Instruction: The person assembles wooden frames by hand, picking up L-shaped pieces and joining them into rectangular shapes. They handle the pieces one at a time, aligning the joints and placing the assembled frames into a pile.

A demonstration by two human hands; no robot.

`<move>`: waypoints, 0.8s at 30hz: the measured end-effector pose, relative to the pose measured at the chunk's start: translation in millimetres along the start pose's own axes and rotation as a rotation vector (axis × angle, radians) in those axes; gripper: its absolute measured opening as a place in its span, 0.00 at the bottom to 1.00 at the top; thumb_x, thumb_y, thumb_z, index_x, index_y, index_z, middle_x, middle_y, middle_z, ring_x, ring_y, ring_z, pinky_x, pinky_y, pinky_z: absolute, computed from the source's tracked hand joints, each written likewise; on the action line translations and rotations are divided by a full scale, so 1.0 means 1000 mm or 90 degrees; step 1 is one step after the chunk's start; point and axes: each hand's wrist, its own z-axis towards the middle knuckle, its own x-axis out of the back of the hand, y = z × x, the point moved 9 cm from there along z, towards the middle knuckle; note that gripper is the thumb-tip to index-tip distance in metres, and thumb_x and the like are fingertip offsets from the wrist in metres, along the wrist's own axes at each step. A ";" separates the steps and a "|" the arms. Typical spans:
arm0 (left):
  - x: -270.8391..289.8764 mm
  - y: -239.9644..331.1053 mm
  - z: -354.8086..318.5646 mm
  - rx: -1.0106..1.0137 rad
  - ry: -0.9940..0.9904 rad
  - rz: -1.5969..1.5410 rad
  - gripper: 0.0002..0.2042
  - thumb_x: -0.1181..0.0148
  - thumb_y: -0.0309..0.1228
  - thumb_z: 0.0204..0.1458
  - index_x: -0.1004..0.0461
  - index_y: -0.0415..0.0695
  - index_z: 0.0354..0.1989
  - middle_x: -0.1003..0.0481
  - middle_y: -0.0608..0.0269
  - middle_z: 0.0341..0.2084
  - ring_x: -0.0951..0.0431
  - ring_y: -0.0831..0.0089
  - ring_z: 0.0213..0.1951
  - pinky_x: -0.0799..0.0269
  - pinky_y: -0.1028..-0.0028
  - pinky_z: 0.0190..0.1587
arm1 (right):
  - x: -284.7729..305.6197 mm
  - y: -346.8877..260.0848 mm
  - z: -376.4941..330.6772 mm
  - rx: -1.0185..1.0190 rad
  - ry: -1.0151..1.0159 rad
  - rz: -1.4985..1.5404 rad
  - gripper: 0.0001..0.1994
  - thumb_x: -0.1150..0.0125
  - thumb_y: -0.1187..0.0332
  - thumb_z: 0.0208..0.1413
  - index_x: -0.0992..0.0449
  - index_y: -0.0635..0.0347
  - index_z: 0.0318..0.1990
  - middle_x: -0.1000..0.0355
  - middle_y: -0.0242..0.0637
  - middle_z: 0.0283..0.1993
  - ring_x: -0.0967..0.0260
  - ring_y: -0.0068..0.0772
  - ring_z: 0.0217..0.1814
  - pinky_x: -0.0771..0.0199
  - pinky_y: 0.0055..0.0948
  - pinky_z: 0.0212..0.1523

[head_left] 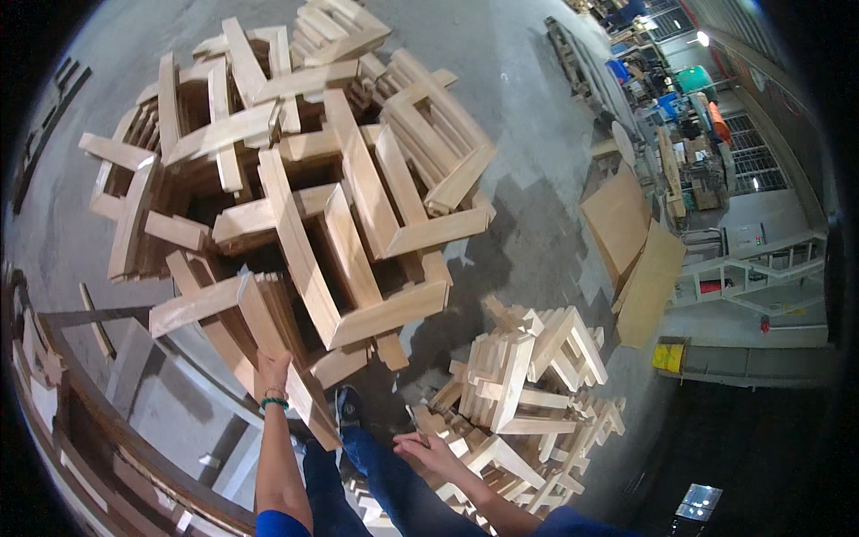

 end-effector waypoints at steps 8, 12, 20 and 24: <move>0.042 0.027 -0.029 -0.013 0.126 0.086 0.45 0.30 0.45 0.39 0.46 0.35 0.62 0.30 0.44 0.50 0.30 0.55 0.52 0.36 0.64 0.55 | -0.004 -0.014 0.001 0.058 -0.001 -0.077 0.16 0.49 0.65 0.60 0.27 0.67 0.49 0.25 0.37 0.43 0.30 0.23 0.46 0.35 0.24 0.52; 0.069 0.074 -0.132 -0.116 0.006 -0.119 0.29 0.39 0.36 0.52 0.41 0.37 0.60 0.32 0.52 0.54 0.31 0.64 0.54 0.35 0.68 0.55 | -0.035 -0.027 -0.009 0.021 0.005 -0.121 0.14 0.48 0.66 0.58 0.25 0.66 0.45 0.24 0.34 0.40 0.31 0.24 0.47 0.35 0.23 0.51; 0.408 0.220 -0.300 -0.095 0.165 0.081 0.21 0.40 0.28 0.51 0.32 0.46 0.56 0.27 0.62 0.49 0.27 0.71 0.50 0.35 0.71 0.54 | -0.116 -0.030 -0.024 0.026 -0.019 -0.129 0.14 0.43 0.62 0.57 0.27 0.61 0.45 0.24 0.37 0.36 0.56 0.06 0.10 0.62 0.14 0.09; 0.556 0.171 -0.332 -0.047 0.533 0.300 0.24 0.37 0.40 0.49 0.32 0.45 0.54 0.29 0.60 0.52 0.31 0.66 0.54 0.36 0.65 0.53 | -0.127 -0.039 -0.016 0.102 -0.114 -0.206 0.14 0.44 0.61 0.57 0.26 0.62 0.45 0.24 0.35 0.35 0.54 0.08 0.11 0.59 0.14 0.11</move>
